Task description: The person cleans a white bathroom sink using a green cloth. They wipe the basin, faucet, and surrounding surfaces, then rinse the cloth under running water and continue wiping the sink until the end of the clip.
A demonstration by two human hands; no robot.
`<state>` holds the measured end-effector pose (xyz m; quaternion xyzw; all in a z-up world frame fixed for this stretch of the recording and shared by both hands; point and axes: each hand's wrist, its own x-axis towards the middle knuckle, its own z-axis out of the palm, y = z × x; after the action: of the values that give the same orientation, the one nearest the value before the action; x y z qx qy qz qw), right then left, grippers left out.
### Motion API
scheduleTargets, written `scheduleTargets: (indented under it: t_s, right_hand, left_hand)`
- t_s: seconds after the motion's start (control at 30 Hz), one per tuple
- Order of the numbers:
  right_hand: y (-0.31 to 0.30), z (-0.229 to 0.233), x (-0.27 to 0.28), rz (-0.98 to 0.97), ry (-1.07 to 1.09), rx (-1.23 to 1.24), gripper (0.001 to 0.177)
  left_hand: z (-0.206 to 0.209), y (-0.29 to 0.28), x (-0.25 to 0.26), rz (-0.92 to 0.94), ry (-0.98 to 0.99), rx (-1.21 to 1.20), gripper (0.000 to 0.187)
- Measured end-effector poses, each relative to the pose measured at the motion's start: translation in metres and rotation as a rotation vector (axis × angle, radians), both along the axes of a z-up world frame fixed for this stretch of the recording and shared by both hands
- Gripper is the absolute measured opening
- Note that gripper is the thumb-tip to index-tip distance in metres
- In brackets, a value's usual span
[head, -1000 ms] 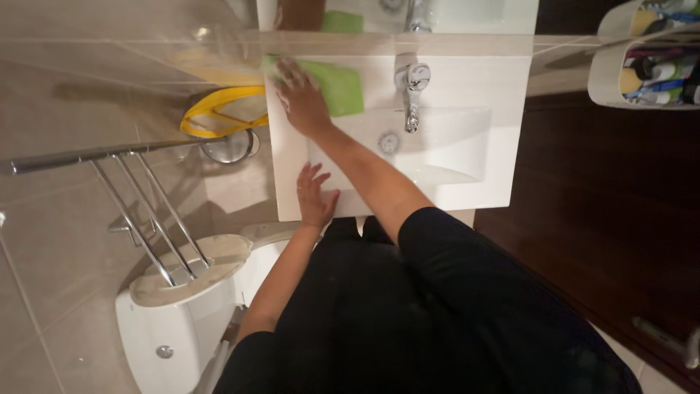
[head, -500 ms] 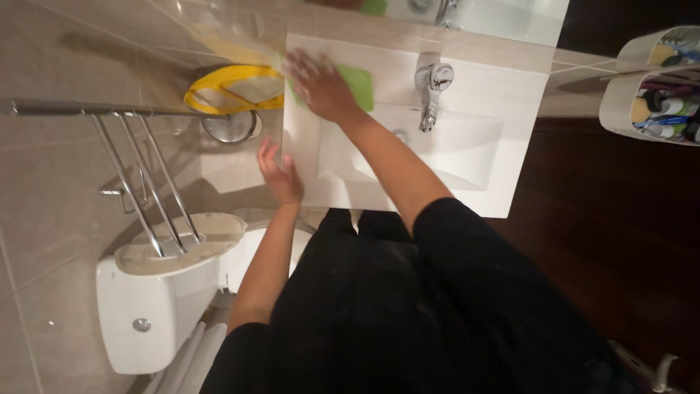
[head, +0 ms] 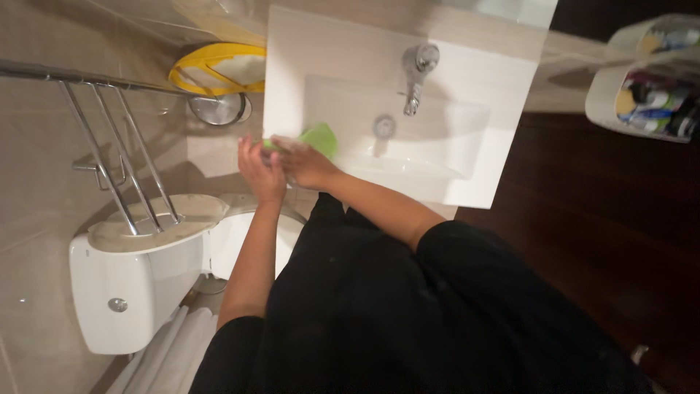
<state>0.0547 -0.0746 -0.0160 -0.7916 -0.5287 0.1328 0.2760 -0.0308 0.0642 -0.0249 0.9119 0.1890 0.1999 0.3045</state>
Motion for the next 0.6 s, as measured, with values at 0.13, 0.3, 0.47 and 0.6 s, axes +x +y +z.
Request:
scheduleTargets:
  t_s: [0.13,0.3,0.47,0.6]
  right_hand:
    - [-0.057,-0.003,-0.019,-0.25,0.115,-0.334,0.05]
    - [-0.198,0.001,0.004,-0.564,0.451,-0.41,0.055]
    - [-0.286,-0.021,0.001,-0.617,0.205,-0.509,0.05]
    - [-0.2,-0.065,-0.017,-0.47,-0.122,-0.332,0.027]
  left_hand:
    - [0.018,-0.023,0.002,-0.331,0.123,0.136,0.046]
    - [0.025,-0.066,0.02,-0.822,0.296,0.148,0.062]
    - [0.033,-0.086,0.026,-0.789,0.292,0.001,0.057]
    - [0.021,-0.1,0.021,-0.444,0.151,0.046,0.028]
